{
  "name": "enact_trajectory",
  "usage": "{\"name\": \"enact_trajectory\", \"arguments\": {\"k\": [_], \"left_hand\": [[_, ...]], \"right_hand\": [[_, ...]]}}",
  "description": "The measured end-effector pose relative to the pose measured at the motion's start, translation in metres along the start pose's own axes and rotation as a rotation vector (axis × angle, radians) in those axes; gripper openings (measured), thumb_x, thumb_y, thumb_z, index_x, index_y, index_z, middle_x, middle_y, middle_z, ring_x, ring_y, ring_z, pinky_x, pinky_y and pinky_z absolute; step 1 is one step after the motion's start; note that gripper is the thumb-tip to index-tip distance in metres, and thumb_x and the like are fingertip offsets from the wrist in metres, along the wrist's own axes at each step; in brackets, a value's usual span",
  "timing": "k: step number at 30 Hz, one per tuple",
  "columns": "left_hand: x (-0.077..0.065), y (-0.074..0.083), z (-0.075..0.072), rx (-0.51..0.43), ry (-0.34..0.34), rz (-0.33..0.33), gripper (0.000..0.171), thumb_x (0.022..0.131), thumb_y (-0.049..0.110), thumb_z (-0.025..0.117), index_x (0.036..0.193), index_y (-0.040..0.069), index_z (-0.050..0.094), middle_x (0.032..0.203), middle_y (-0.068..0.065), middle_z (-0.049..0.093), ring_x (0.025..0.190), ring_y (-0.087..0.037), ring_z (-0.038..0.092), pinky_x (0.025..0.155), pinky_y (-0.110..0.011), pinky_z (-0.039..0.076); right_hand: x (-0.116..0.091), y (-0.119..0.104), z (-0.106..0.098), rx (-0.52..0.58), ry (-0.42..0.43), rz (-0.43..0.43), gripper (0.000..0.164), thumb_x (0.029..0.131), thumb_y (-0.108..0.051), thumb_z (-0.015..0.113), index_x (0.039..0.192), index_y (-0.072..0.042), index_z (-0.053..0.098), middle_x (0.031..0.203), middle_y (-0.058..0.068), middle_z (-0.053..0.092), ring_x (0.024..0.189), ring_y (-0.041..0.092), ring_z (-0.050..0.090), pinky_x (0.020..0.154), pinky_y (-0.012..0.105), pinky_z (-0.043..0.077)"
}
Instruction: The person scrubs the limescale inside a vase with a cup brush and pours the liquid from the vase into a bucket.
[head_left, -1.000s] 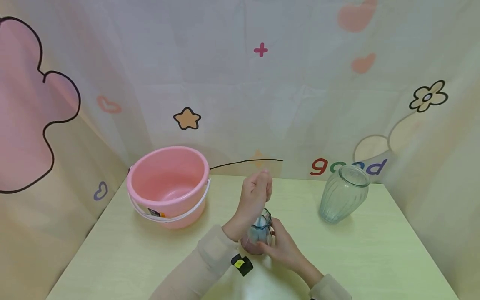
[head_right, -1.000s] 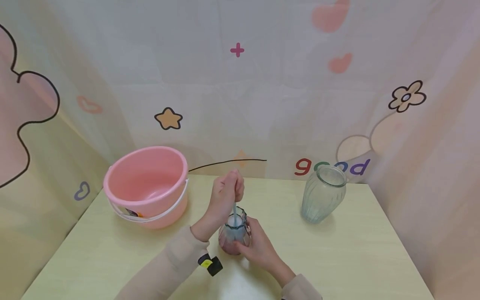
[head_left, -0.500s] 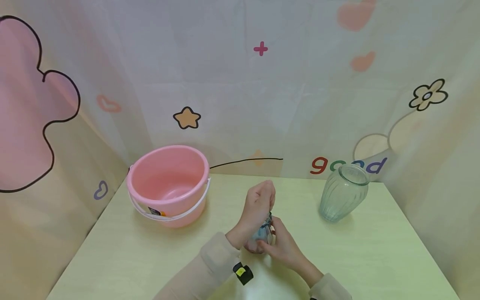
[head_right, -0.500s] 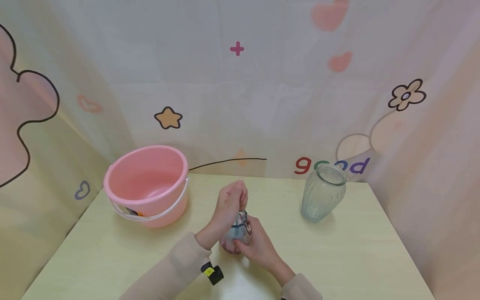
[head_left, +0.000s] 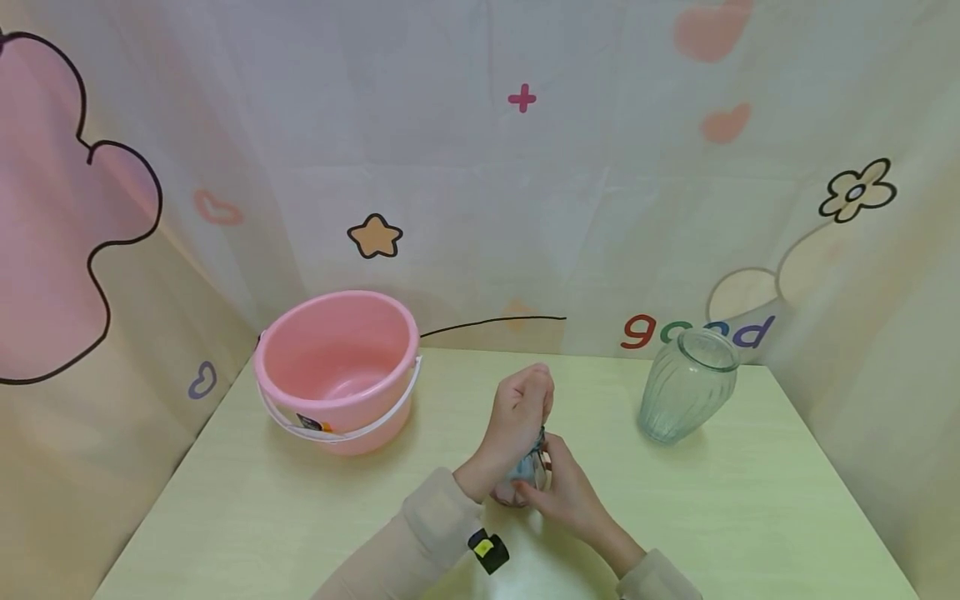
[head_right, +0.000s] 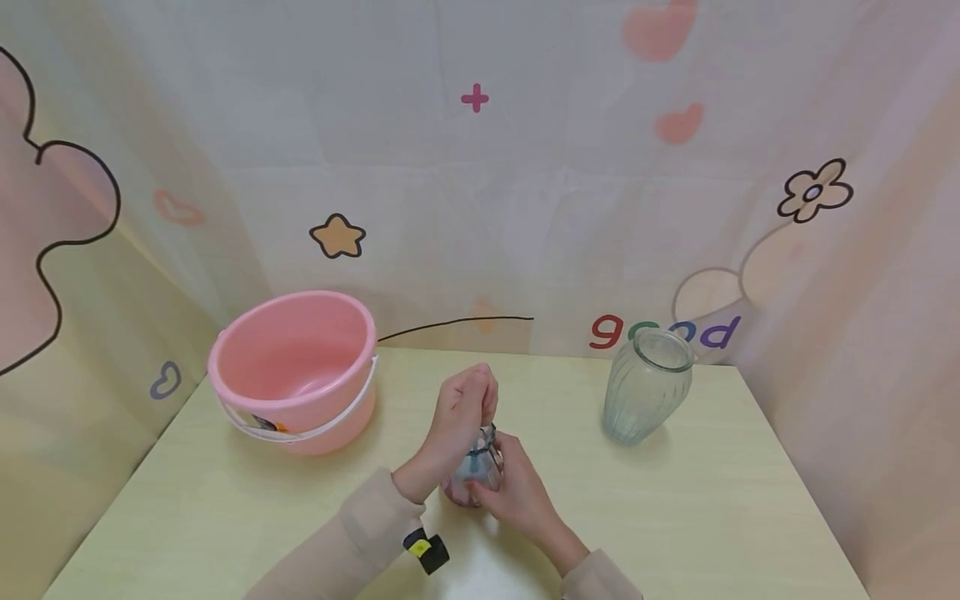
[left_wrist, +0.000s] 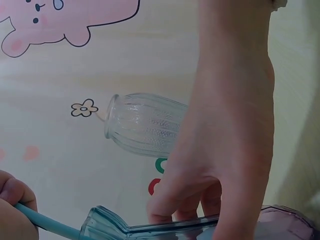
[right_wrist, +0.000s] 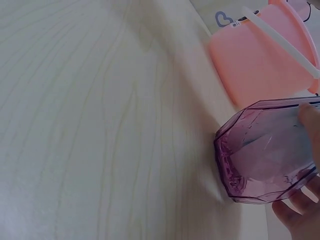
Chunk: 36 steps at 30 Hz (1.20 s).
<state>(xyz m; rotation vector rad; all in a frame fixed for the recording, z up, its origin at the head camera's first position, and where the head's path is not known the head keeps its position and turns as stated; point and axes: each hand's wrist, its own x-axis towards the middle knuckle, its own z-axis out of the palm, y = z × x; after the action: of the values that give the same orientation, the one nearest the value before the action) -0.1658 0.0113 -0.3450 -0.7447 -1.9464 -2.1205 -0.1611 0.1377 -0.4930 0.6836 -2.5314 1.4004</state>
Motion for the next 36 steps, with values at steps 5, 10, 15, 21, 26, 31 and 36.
{"name": "enact_trajectory", "arguments": {"k": [5, 10, 15, 21, 26, 31, 36], "left_hand": [[0.000, 0.001, 0.001, 0.000, -0.005, -0.003, 0.032, 0.091, 0.005, 0.031, 0.059, 0.007, 0.035, 0.050, 0.001, 0.031, 0.042, -0.014, 0.028, 0.043, -0.023, 0.023], [0.001, 0.000, 0.000, 0.003, 0.004, 0.003, 0.033, 0.092, 0.006, 0.031, 0.059, 0.006, 0.035, 0.050, 0.002, 0.031, 0.042, -0.014, 0.028, 0.043, -0.023, 0.023], [0.004, 0.003, -0.001, 0.014, 0.034, 0.012, 0.035, 0.094, 0.009, 0.032, 0.060, 0.003, 0.036, 0.050, 0.002, 0.032, 0.043, -0.014, 0.030, 0.043, -0.023, 0.025], [0.012, 0.007, -0.004, 0.017, 0.057, 0.013, 0.044, 0.098, 0.019, 0.030, 0.058, 0.002, 0.036, 0.048, 0.000, 0.031, 0.042, -0.017, 0.029, 0.043, -0.025, 0.024], [0.020, -0.009, -0.006, -0.006, 0.110, 0.008, 0.048, 0.098, 0.033, 0.032, 0.058, 0.007, 0.035, 0.048, -0.005, 0.030, 0.042, -0.021, 0.027, 0.042, -0.026, 0.023], [0.022, -0.013, -0.006, -0.015, 0.105, -0.005, 0.047, 0.098, 0.034, 0.033, 0.060, 0.006, 0.036, 0.049, -0.005, 0.031, 0.043, -0.022, 0.027, 0.043, -0.027, 0.024], [0.021, -0.014, -0.005, -0.001, 0.097, 0.006, 0.044, 0.098, 0.031, 0.032, 0.061, 0.007, 0.038, 0.050, -0.005, 0.032, 0.044, -0.022, 0.029, 0.043, -0.027, 0.024]], "right_hand": [[0.000, -0.001, 0.000, -0.008, 0.010, 0.009, 0.063, 0.072, -0.015, 0.073, 0.124, -0.007, 0.038, 0.120, 0.005, 0.047, 0.106, 0.019, 0.046, 0.079, 0.043, 0.047], [0.000, -0.003, 0.001, -0.023, 0.024, -0.001, 0.063, 0.070, -0.013, 0.074, 0.122, -0.006, 0.039, 0.118, 0.006, 0.047, 0.106, 0.020, 0.046, 0.077, 0.042, 0.048], [0.000, -0.004, 0.002, -0.040, 0.037, -0.001, 0.064, 0.069, -0.012, 0.075, 0.121, -0.005, 0.039, 0.116, 0.007, 0.048, 0.104, 0.020, 0.047, 0.076, 0.041, 0.049], [0.001, -0.006, 0.003, -0.075, 0.046, 0.014, 0.064, 0.068, -0.012, 0.075, 0.120, -0.004, 0.039, 0.114, 0.007, 0.048, 0.103, 0.019, 0.048, 0.075, 0.038, 0.049], [0.001, -0.007, 0.005, -0.101, 0.071, 0.003, 0.065, 0.066, -0.011, 0.077, 0.118, -0.003, 0.040, 0.111, 0.007, 0.048, 0.100, 0.019, 0.048, 0.073, 0.035, 0.050], [0.001, -0.007, 0.006, -0.113, 0.083, 0.011, 0.065, 0.065, -0.011, 0.077, 0.117, -0.003, 0.040, 0.109, 0.007, 0.048, 0.099, 0.018, 0.048, 0.073, 0.034, 0.050], [0.001, -0.007, 0.005, -0.110, 0.084, 0.010, 0.065, 0.065, -0.011, 0.078, 0.117, -0.003, 0.040, 0.109, 0.007, 0.048, 0.098, 0.018, 0.049, 0.072, 0.035, 0.050]]}}
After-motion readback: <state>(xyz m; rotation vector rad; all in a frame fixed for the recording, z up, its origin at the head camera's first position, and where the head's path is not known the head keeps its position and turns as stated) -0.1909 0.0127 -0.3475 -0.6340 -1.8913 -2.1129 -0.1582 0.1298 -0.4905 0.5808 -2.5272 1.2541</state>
